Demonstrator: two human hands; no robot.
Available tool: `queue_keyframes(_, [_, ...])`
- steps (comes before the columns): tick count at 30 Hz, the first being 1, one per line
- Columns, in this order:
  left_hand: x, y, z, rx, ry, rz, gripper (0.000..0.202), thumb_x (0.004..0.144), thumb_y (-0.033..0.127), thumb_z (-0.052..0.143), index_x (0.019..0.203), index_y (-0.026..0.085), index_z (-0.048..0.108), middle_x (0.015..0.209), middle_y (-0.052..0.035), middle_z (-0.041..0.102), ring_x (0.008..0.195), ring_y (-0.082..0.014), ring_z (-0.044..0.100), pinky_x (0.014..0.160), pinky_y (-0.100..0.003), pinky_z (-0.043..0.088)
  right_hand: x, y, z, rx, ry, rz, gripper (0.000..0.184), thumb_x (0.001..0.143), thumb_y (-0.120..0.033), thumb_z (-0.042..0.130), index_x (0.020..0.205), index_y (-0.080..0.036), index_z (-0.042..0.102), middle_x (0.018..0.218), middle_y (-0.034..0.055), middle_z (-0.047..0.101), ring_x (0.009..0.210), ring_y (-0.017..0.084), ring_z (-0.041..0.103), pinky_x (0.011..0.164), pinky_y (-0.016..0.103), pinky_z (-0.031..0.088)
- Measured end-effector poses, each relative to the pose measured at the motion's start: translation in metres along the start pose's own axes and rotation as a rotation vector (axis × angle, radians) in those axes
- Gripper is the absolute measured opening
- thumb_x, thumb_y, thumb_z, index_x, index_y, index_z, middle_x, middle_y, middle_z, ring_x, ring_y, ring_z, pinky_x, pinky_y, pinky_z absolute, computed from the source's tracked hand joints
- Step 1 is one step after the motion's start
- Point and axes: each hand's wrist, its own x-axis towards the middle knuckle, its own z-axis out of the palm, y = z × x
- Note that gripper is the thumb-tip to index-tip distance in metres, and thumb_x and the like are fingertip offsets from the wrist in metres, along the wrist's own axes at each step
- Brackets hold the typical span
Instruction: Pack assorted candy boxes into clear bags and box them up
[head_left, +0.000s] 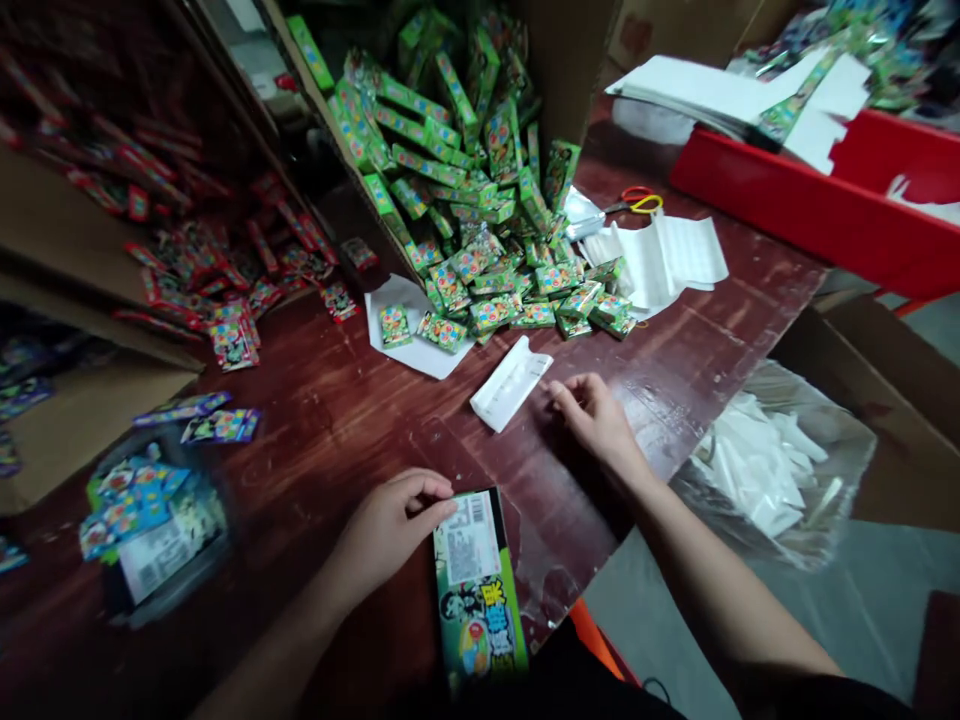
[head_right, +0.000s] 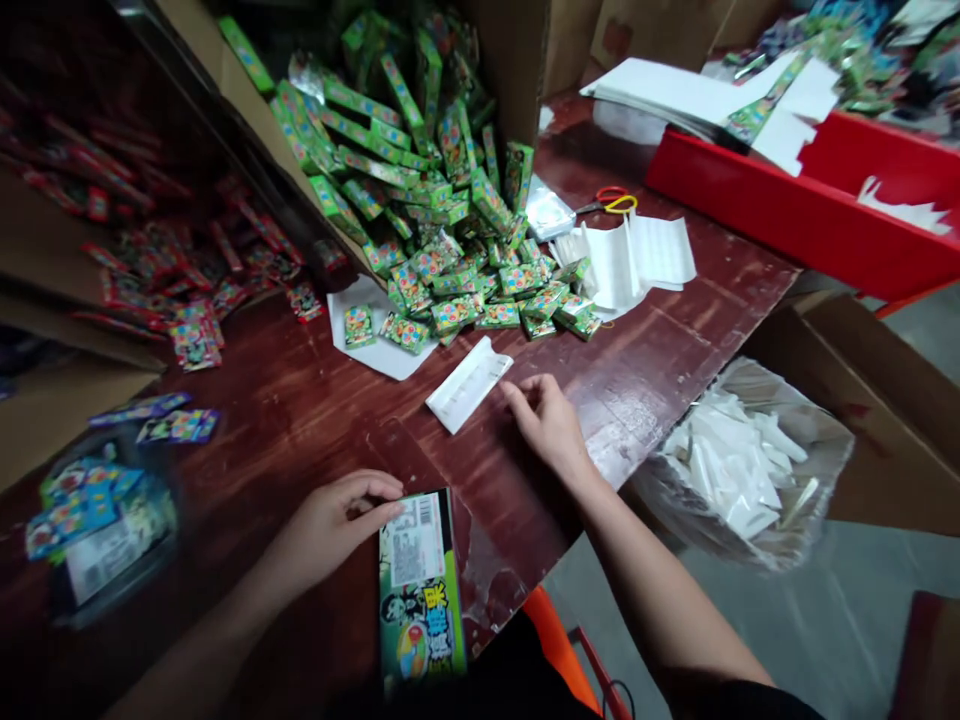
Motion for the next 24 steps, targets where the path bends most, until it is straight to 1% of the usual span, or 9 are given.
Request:
queue_keyframes(4, [0.033,0.035,-0.004,0.300,0.161,0.353,0.013,0.093,0.032,0.063,0.093,0.026,0.074,0.125,-0.0070,0.068,0.117,-0.0274,0.061,0.104,-0.047,0.047,0.041,0.003,0.000,-0.101,0.015,0.021,0.050,0.088,-0.073,0.054,0.083,-0.023,0.059,0.073,0.0039,0.068,0.065,0.019,0.060,0.063,0.031,0.042])
queue_keyframes(6, [0.059,0.058,-0.005,0.292,0.187,0.488,0.013,0.094,0.028,0.061,0.101,0.025,0.072,0.123,-0.0076,0.069,0.118,-0.0264,0.060,0.105,-0.047,0.046,0.051,-0.002,0.006,-0.135,-0.013,-0.002,0.044,0.080,-0.067,0.068,0.084,-0.024,0.059,0.076,0.0049,0.068,0.069,0.021,0.062,0.063,0.031,0.042])
queue_keyframes(8, [0.088,0.076,-0.007,0.231,0.201,0.524,0.016,0.093,0.027,0.063,0.108,0.024,0.069,0.121,-0.0084,0.069,0.117,-0.0262,0.061,0.105,-0.046,0.046,0.055,-0.009,0.010,-0.133,-0.079,-0.057,0.037,0.077,-0.053,0.076,0.090,-0.024,0.059,0.082,0.0046,0.070,0.072,0.020,0.063,0.065,0.031,0.043])
queue_keyframes(12, [0.134,0.092,-0.012,-0.007,0.194,0.408,0.048,0.083,0.035,0.076,0.126,0.021,0.061,0.128,-0.0106,0.067,0.117,-0.0254,0.062,0.101,-0.042,0.048,0.055,-0.028,-0.004,-0.035,-0.307,-0.231,0.028,0.081,-0.036,0.071,0.103,-0.023,0.059,0.087,0.0004,0.071,0.071,0.016,0.062,0.067,0.028,0.048])
queue_keyframes(14, [0.145,0.091,-0.013,-0.150,0.082,0.330,0.062,0.070,0.033,0.086,0.125,0.019,0.062,0.124,-0.0111,0.068,0.113,-0.0248,0.065,0.096,-0.039,0.051,0.053,-0.037,-0.017,0.029,-0.403,-0.341,0.029,0.084,-0.035,0.068,0.108,-0.022,0.059,0.089,0.0008,0.070,0.070,0.014,0.061,0.065,0.027,0.048])
queue_keyframes(16, [0.148,0.086,-0.011,-0.280,-0.085,0.224,0.052,0.065,0.032,0.088,0.110,0.016,0.069,0.105,-0.0085,0.074,0.095,-0.0215,0.069,0.082,-0.034,0.054,0.050,-0.045,-0.029,0.065,-0.436,-0.422,0.028,0.087,-0.034,0.066,0.111,-0.022,0.058,0.091,0.0017,0.068,0.069,0.013,0.058,0.062,0.026,0.047])
queue_keyframes(18, [0.143,0.082,-0.008,-0.395,-0.180,0.110,0.035,0.069,0.037,0.084,0.092,0.015,0.072,0.083,-0.0044,0.073,0.074,-0.0163,0.066,0.067,-0.028,0.050,0.048,-0.049,-0.034,0.072,-0.428,-0.434,0.026,0.089,-0.035,0.066,0.110,-0.022,0.058,0.091,0.0015,0.067,0.066,0.012,0.055,0.058,0.025,0.045])
queue_keyframes(20, [0.135,0.079,-0.005,-0.483,-0.169,0.045,0.031,0.072,0.041,0.082,0.084,0.015,0.071,0.074,-0.0020,0.070,0.062,-0.0128,0.060,0.058,-0.024,0.045,0.046,-0.048,-0.033,0.088,-0.430,-0.415,0.026,0.090,-0.037,0.066,0.110,-0.022,0.059,0.090,0.0012,0.065,0.066,0.012,0.054,0.057,0.024,0.044])
queue_keyframes(24, [0.118,0.076,-0.002,-0.531,-0.075,0.028,0.033,0.072,0.044,0.083,0.082,0.015,0.071,0.071,-0.0006,0.068,0.059,-0.0109,0.056,0.053,-0.022,0.041,0.041,-0.042,-0.023,0.138,-0.456,-0.397,0.026,0.091,-0.038,0.065,0.110,-0.021,0.062,0.089,0.0016,0.065,0.070,0.013,0.057,0.058,0.025,0.045])
